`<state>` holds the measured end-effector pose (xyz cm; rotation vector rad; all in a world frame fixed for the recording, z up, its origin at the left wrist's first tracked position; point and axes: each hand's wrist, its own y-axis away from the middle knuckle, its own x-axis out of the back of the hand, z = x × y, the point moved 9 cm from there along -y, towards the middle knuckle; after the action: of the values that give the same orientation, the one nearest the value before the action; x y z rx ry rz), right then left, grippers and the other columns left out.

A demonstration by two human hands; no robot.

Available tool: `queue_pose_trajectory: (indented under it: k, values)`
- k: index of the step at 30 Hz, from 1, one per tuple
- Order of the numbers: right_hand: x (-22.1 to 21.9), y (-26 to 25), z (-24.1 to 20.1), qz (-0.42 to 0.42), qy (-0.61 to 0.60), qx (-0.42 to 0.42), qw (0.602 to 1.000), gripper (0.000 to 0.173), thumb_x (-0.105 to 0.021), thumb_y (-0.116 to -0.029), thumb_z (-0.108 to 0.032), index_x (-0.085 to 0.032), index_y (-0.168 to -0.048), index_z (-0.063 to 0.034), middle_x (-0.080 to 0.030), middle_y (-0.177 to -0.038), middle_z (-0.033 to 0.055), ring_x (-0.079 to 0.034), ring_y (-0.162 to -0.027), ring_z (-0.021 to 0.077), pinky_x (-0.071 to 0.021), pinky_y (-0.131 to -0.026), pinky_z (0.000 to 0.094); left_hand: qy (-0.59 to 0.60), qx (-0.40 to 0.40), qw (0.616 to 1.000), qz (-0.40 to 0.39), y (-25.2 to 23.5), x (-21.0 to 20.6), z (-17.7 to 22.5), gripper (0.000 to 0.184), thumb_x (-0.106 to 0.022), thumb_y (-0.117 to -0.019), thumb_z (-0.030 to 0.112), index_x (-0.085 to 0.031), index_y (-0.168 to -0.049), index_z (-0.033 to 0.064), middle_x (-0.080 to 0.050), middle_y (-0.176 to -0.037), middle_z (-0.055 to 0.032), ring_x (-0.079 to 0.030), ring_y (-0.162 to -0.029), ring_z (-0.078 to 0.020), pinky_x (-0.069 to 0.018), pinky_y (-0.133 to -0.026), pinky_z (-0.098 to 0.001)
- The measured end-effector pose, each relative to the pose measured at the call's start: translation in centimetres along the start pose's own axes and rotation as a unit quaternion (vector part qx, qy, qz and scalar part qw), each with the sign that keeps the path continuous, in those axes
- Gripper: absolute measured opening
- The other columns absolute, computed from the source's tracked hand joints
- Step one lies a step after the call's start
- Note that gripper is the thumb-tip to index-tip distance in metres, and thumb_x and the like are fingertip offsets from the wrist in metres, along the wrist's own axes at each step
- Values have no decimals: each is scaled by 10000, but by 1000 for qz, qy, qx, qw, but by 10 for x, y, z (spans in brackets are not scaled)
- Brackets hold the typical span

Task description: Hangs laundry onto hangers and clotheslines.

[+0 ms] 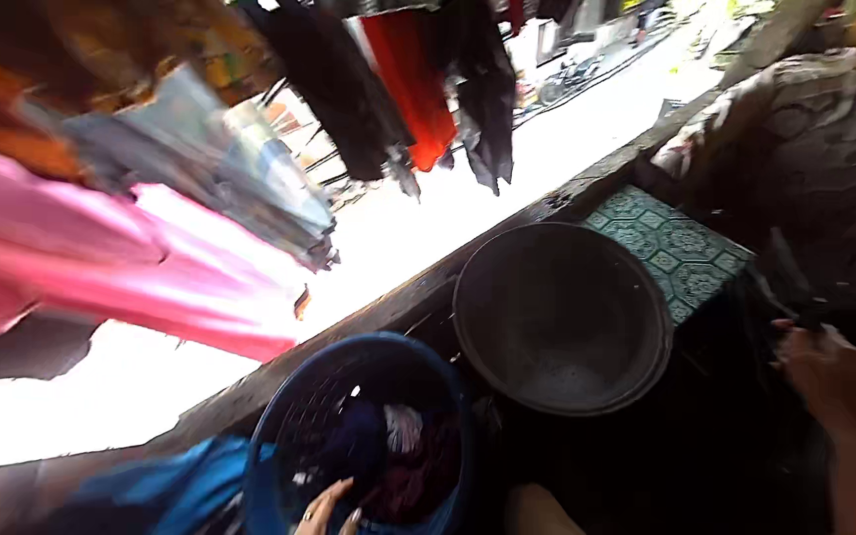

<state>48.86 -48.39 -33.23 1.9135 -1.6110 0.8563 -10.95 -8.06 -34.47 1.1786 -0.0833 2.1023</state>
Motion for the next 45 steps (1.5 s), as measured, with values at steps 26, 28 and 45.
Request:
queue_pose_trajectory:
  k: [26,28,45]
  values:
    - [-324,298,-321,-655,91,29,750,423,-339,-1138,-337,-562,-1116,22,-591,-763,88,-573,-577,139,-504,-542,289,-9,191,980,-51,-33,9,-63,491,-659,-988,214,-553,-1446,76,-524,-1481,-189,-489,-1384,-344,-375,-1161,-497]
    - [-347,296,-312,-643,105,-9,758,403,-343,-1138,-329,-553,-1122,14,-585,-770,84,-568,-579,143,-506,-548,297,-36,214,972,-92,-53,-6,-76,578,-664,-979,234,-481,-1515,119,-471,-1526,-193,-462,-1402,-368,-380,-1153,-522]
    - [-368,297,-291,-587,267,-7,765,258,-476,-1058,-166,-601,-1101,56,-646,-885,166,-657,-693,215,-555,-657,369,-44,215,973,-63,-120,-29,-113,250,-689,-893,57,-677,-1137,1,-629,-1227,-263,-601,-1173,-442,-481,-981,-617]
